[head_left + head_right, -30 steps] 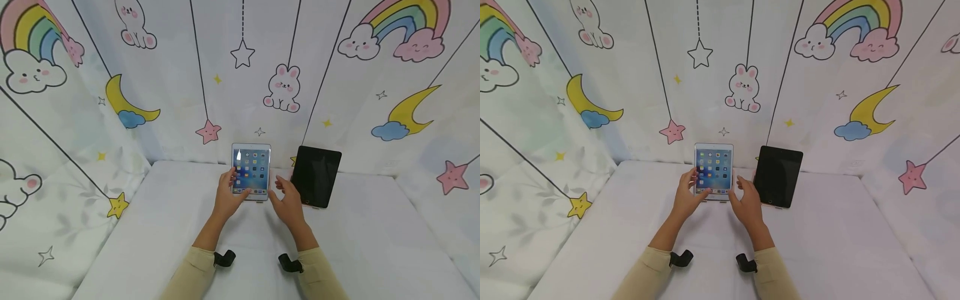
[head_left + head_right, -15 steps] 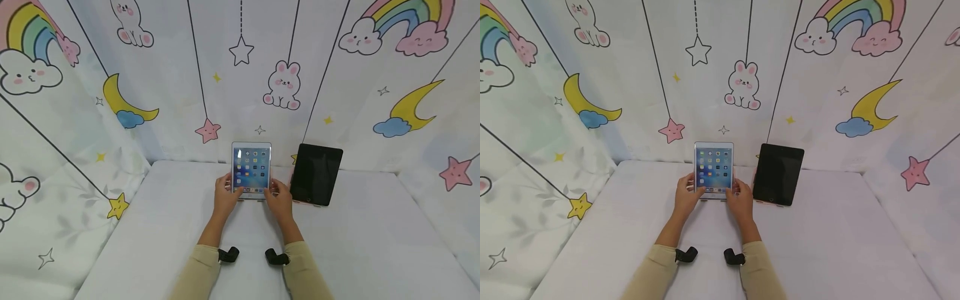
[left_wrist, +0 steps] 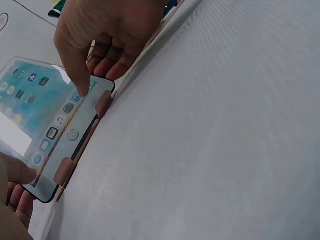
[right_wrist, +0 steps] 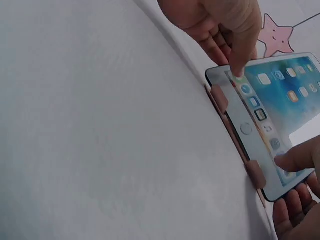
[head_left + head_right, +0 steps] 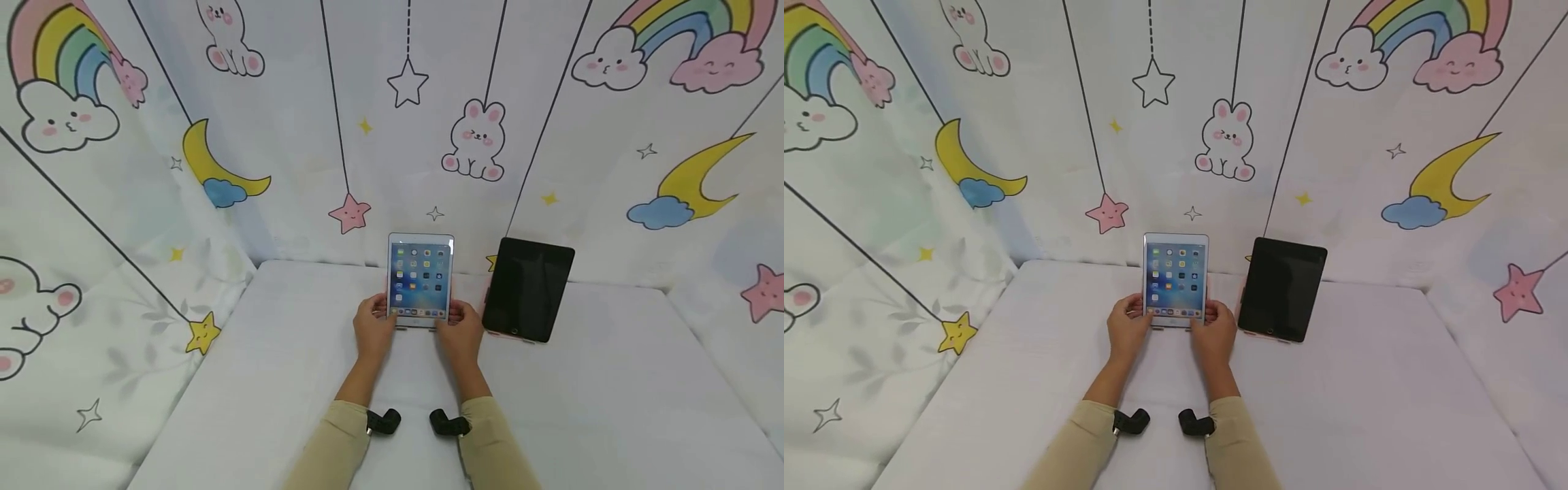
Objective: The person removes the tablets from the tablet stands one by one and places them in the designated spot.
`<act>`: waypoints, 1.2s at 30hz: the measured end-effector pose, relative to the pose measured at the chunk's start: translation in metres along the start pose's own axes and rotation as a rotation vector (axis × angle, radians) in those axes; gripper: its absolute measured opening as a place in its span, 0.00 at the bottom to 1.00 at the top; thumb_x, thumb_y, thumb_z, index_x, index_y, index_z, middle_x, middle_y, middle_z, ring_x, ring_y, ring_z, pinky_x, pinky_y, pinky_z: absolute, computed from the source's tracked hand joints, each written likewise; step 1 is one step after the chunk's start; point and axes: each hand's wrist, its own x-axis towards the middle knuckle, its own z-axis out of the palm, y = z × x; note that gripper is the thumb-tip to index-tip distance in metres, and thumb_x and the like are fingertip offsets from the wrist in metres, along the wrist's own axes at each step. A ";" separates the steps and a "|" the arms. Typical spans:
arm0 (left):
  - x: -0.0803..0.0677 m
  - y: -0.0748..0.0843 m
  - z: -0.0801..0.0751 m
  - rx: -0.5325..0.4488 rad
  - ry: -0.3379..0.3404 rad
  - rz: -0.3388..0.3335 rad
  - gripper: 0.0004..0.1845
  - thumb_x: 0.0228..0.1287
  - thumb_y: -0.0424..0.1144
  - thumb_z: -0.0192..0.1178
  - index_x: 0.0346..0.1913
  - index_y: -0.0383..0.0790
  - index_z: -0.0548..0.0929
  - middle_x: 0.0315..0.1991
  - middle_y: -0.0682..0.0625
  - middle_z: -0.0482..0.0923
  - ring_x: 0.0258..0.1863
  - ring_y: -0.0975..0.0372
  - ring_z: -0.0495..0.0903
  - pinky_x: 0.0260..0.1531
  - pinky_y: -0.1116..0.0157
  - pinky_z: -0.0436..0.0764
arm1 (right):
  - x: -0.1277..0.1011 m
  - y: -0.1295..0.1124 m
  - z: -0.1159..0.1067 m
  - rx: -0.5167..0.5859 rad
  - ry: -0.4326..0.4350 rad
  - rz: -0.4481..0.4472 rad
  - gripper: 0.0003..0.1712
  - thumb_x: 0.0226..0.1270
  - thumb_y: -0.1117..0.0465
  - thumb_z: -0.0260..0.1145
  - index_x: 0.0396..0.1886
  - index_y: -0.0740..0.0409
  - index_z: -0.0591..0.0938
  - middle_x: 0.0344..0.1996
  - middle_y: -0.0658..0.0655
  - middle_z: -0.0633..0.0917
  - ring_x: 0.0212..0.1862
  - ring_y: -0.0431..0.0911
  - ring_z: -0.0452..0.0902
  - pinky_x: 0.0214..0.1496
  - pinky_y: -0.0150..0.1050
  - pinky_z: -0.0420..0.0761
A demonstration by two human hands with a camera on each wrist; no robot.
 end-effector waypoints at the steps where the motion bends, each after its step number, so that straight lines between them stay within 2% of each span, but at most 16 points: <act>1: 0.000 -0.002 0.000 0.007 0.021 0.002 0.21 0.52 0.24 0.72 0.52 0.33 0.86 0.42 0.43 0.84 0.42 0.56 0.84 0.47 0.62 0.88 | -0.001 0.000 0.003 -0.013 0.015 0.005 0.27 0.54 0.68 0.73 0.57 0.66 0.80 0.45 0.63 0.83 0.46 0.54 0.79 0.53 0.46 0.83; 5: 0.000 -0.007 -0.002 0.013 0.044 0.003 0.17 0.53 0.24 0.73 0.48 0.33 0.88 0.38 0.43 0.85 0.37 0.59 0.85 0.40 0.67 0.88 | -0.004 -0.001 0.011 -0.046 0.065 0.020 0.29 0.52 0.68 0.73 0.56 0.67 0.79 0.45 0.64 0.82 0.47 0.55 0.78 0.53 0.48 0.82; 12: -0.002 -0.008 -0.001 0.009 0.040 0.057 0.17 0.54 0.22 0.71 0.48 0.32 0.87 0.38 0.42 0.85 0.38 0.57 0.84 0.42 0.64 0.89 | -0.006 0.005 0.014 -0.042 0.116 0.024 0.27 0.53 0.70 0.74 0.55 0.68 0.79 0.44 0.64 0.81 0.46 0.54 0.77 0.51 0.47 0.81; 17: -0.001 -0.009 -0.002 -0.027 0.028 0.055 0.17 0.55 0.21 0.70 0.49 0.32 0.87 0.39 0.42 0.85 0.39 0.56 0.84 0.44 0.63 0.88 | -0.008 0.005 0.013 -0.022 0.102 0.011 0.27 0.55 0.71 0.74 0.56 0.69 0.78 0.46 0.64 0.79 0.47 0.54 0.75 0.52 0.45 0.79; 24: 0.001 -0.007 -0.004 -0.118 0.005 0.022 0.18 0.54 0.20 0.68 0.49 0.31 0.87 0.40 0.40 0.86 0.39 0.57 0.84 0.42 0.69 0.86 | -0.005 0.007 0.010 0.043 0.071 -0.024 0.29 0.55 0.71 0.74 0.58 0.68 0.77 0.49 0.64 0.79 0.49 0.53 0.76 0.52 0.41 0.79; 32: 0.003 0.000 -0.011 -0.223 -0.072 0.010 0.20 0.56 0.19 0.65 0.53 0.30 0.86 0.46 0.38 0.87 0.46 0.54 0.86 0.45 0.70 0.86 | -0.004 0.009 0.006 0.141 0.025 -0.014 0.30 0.57 0.70 0.74 0.61 0.66 0.76 0.53 0.65 0.81 0.54 0.54 0.78 0.63 0.48 0.80; 34: 0.005 0.000 -0.013 -0.239 -0.088 0.011 0.21 0.57 0.18 0.65 0.54 0.31 0.86 0.47 0.38 0.88 0.46 0.54 0.86 0.45 0.70 0.86 | -0.005 0.007 0.006 0.178 0.028 -0.028 0.30 0.58 0.72 0.74 0.61 0.66 0.76 0.53 0.65 0.81 0.55 0.54 0.79 0.63 0.46 0.80; 36: 0.007 0.000 -0.017 -0.232 -0.093 0.023 0.21 0.57 0.19 0.66 0.54 0.33 0.86 0.47 0.39 0.89 0.45 0.55 0.87 0.45 0.70 0.86 | -0.007 0.004 0.007 0.221 0.030 -0.052 0.30 0.57 0.73 0.74 0.61 0.67 0.76 0.53 0.66 0.81 0.55 0.53 0.78 0.62 0.39 0.80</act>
